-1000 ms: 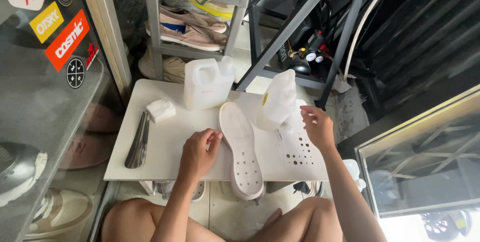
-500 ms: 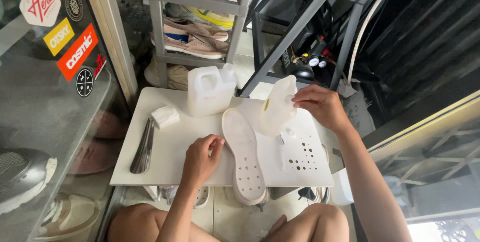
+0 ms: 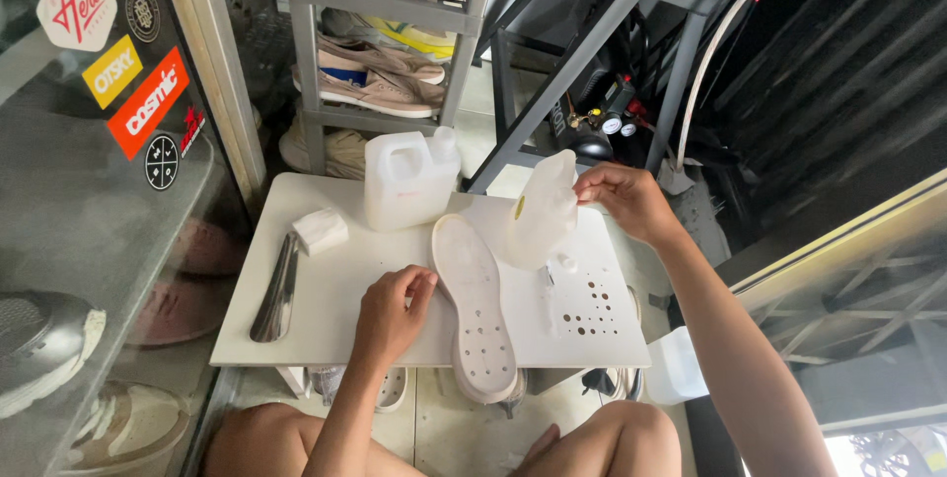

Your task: The person removes the insole from a grey sneaker and sets it aside. They then use a small brush dipped in a liquid solution to scrub the upper part of the sneaker, focusing on the side and toe areas. The person repeatedly dips the brush into the solution and continues scrubbing the shoe.

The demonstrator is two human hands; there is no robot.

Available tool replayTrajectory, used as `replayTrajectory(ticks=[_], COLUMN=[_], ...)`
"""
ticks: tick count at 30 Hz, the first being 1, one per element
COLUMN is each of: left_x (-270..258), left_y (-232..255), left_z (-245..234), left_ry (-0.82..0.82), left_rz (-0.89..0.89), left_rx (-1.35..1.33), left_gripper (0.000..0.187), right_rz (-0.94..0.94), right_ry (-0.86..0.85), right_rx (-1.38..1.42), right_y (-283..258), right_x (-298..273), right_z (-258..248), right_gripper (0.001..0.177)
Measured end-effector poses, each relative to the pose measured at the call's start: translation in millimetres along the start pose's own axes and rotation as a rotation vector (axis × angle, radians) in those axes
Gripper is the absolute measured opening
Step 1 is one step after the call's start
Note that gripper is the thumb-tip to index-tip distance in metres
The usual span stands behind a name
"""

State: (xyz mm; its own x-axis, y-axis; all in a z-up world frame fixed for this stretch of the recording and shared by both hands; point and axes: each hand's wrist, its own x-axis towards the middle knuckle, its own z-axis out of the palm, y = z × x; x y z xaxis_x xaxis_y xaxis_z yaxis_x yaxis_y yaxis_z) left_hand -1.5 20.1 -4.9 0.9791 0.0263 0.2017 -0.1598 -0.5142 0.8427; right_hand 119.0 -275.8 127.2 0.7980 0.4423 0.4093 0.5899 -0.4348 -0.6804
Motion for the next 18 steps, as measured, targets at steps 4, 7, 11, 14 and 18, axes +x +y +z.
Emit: replayTrajectory(ticks=[4,7,11,14,18], left_x=[-0.3,-1.1,2.7,0.6,-0.6], left_y=[1.0,-0.5,1.5,3.5,4.4], left_z=[-1.2,-1.3,-4.2,-4.3,-4.1], left_ry=[0.009,0.001,-0.022,-0.024,0.013], left_rz=[0.010,0.020,0.017,0.012,0.050], left_rx=[0.002,-0.007,-0.014,-0.018,-0.014], left_gripper=[0.032,0.029,0.032,0.032,0.030], right_rz=[-0.064,-0.036,-0.037,0.009,0.123], right_ry=[0.060,0.213,0.132,0.029,0.122], right_rx=[-0.085,0.021,-0.164,-0.237,-0.268], right_y=[-9.2,5.0,-43.4,-69.2,-71.9], right_x=[-13.5,-26.9,-30.1,-31.4,-29.3], right_z=[-2.1,-12.1,-16.6,-13.0,-3.1], right_gripper=[0.010,0.032,0.030,0.010,0.015])
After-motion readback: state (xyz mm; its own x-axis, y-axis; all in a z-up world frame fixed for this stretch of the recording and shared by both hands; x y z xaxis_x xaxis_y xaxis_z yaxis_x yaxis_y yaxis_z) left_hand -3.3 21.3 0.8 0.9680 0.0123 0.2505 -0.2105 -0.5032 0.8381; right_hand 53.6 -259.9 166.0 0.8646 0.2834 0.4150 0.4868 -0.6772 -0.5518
